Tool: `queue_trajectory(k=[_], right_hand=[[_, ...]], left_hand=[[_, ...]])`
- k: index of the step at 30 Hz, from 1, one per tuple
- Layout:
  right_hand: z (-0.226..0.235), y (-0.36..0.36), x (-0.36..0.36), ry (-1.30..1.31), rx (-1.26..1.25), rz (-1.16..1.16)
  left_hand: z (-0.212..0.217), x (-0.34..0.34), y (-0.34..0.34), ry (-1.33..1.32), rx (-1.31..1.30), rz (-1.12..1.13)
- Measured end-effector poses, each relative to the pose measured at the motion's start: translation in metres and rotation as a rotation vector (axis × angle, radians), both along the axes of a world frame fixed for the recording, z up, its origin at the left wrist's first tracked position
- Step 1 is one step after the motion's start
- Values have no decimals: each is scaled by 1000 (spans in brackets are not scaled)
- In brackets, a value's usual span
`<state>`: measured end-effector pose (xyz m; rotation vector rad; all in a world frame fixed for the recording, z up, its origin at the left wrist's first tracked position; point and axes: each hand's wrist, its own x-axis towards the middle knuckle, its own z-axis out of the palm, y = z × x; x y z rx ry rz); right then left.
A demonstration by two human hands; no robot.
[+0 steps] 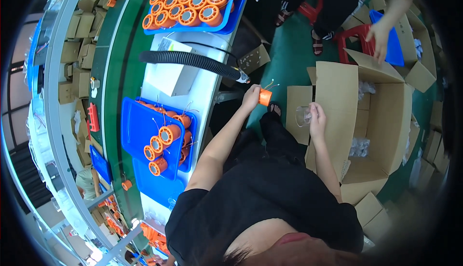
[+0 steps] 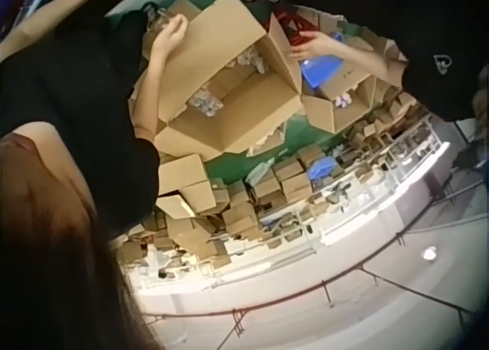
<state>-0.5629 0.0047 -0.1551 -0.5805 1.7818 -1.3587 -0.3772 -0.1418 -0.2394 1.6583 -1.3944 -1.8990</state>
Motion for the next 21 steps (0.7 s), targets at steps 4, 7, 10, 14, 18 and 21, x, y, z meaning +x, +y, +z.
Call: queue_trajectory(k=[4,7,10,14,18,21], right_hand=[[16,-13,7,-259,-141,40],[43,-20,16,-408,-235,138],[77,-30,31,-450,-292,314],[124,-32,57,-92,-406,493],[162,-30,86,484,-726,586],[180,-28,107,837,-918,806]], left_hand=[[30,21,28,-84,-588,-50],[85,40,51,335,17,140],[130,59,73,599,95,256],[166,82,92,661,-9,316],[189,108,105,464,-297,271],[200,119,112,336,-479,245]])
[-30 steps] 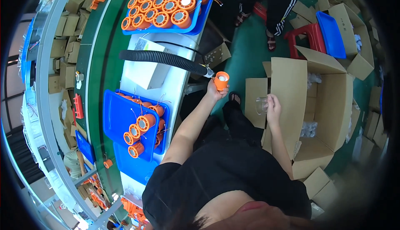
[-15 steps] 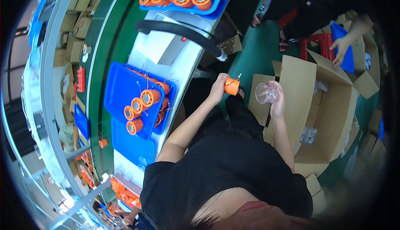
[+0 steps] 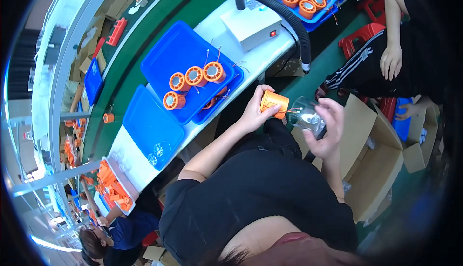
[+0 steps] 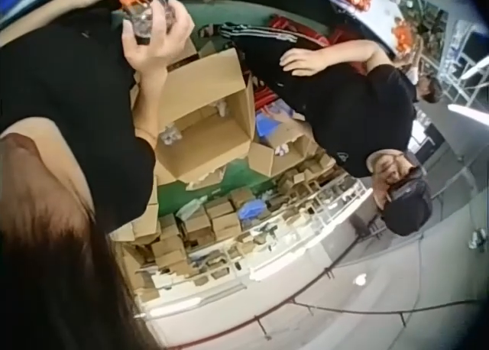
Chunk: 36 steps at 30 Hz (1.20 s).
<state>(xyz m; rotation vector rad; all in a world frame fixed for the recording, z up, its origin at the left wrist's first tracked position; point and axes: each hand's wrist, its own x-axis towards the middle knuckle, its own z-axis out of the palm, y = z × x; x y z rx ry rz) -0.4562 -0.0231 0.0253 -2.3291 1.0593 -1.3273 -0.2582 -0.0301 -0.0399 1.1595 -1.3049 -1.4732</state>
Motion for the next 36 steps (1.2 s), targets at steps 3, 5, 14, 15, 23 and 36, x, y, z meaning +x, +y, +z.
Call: queue_trajectory(k=[3,5,14,15,23,36], right_hand=[[0,2,16,69,37,35],[-3,1,25,104,56,46],[-17,1,53,-505,911,138],[-15,2,57,-492,904,157],[-12,-2,69,-457,930,299],[-13,-2,89,-307,893,284]], left_hand=[[7,9,6,-107,-148,43],[8,14,10,-41,-176,53],[15,36,18,182,-192,63],[14,39,18,186,-192,61],[17,67,19,-86,-615,-17],[29,91,26,-120,-692,32]])
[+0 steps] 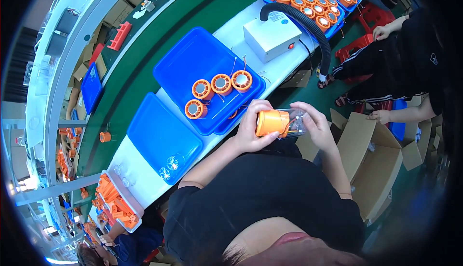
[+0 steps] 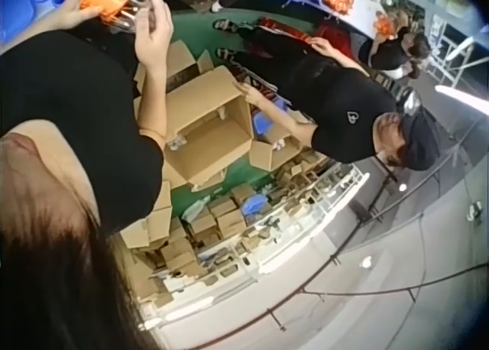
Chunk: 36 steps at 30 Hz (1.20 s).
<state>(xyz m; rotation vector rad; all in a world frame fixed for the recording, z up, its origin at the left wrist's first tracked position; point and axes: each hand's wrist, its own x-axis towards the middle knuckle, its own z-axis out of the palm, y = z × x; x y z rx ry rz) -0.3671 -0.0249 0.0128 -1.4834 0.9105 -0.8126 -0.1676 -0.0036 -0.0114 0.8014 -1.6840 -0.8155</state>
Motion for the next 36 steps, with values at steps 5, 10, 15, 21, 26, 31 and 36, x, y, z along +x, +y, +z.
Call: queue_trajectory(k=[5,10,15,21,26,31,36], right_hand=[[19,3,11,75,-335,-30],[25,1,13,221,-425,7],[22,-4,15,246,-216,38],[19,-7,8,245,-168,30],[17,-11,1,218,-207,39],[23,-15,-2,248,-286,100],[21,-14,-4,222,-281,99]], left_hand=[[-7,-3,0,295,359,29],[8,-6,-2,439,714,-68],[-3,-13,-6,412,662,-81],[2,-18,-11,297,673,-74],[-1,-24,-15,147,370,12],[-4,-25,-15,130,297,26],[0,-22,-12,-39,205,90]])
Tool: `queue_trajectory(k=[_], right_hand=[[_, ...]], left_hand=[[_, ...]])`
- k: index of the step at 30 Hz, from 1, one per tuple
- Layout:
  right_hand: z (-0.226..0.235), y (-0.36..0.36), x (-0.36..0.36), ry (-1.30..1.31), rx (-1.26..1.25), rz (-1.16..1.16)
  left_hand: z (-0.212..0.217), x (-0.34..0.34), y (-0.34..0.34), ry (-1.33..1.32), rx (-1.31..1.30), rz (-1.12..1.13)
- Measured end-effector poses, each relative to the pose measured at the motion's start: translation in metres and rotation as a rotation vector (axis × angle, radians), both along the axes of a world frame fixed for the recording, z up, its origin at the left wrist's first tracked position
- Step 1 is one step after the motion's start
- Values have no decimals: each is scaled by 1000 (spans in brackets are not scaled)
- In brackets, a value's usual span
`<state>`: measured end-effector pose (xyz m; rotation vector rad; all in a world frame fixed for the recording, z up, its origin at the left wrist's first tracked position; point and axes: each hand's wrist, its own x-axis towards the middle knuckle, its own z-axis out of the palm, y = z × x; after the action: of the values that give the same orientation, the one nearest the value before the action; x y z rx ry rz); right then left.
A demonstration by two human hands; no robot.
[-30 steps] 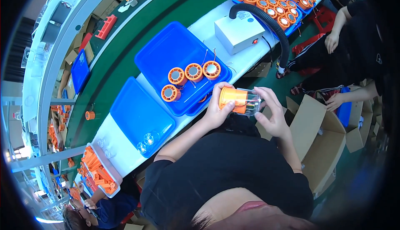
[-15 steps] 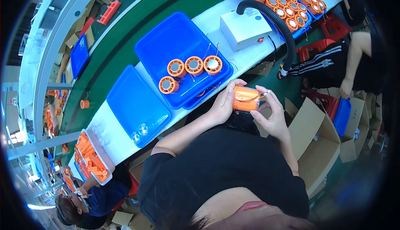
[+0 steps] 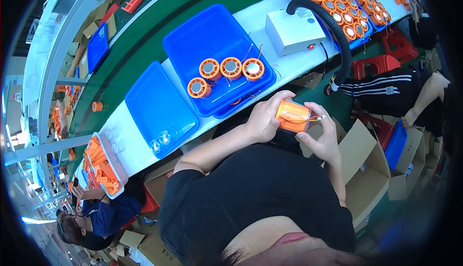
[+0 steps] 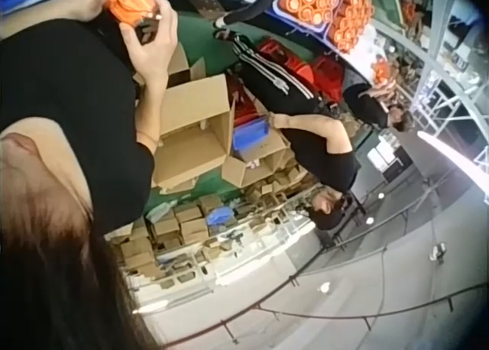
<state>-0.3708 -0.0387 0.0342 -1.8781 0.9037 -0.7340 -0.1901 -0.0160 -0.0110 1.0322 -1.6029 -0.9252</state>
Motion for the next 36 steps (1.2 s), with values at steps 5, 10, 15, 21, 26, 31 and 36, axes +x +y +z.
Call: queue_trajectory(k=[5,10,15,21,26,31,36], right_hand=[[2,1,-1,0,-81,35],[13,0,0,133,-128,114],[20,-5,11,167,-263,288],[15,-6,24,54,-245,432],[-16,3,29,-221,52,230],[-19,-1,56,-205,-158,174],[-19,-7,94,-208,-341,254]], left_hand=[[2,2,2,-72,-61,-4],[5,6,3,-13,28,-168],[7,5,8,39,64,-222],[7,0,18,367,282,-216],[20,22,22,171,243,-291],[30,52,27,-145,47,-249],[22,79,31,-301,-71,-66]])
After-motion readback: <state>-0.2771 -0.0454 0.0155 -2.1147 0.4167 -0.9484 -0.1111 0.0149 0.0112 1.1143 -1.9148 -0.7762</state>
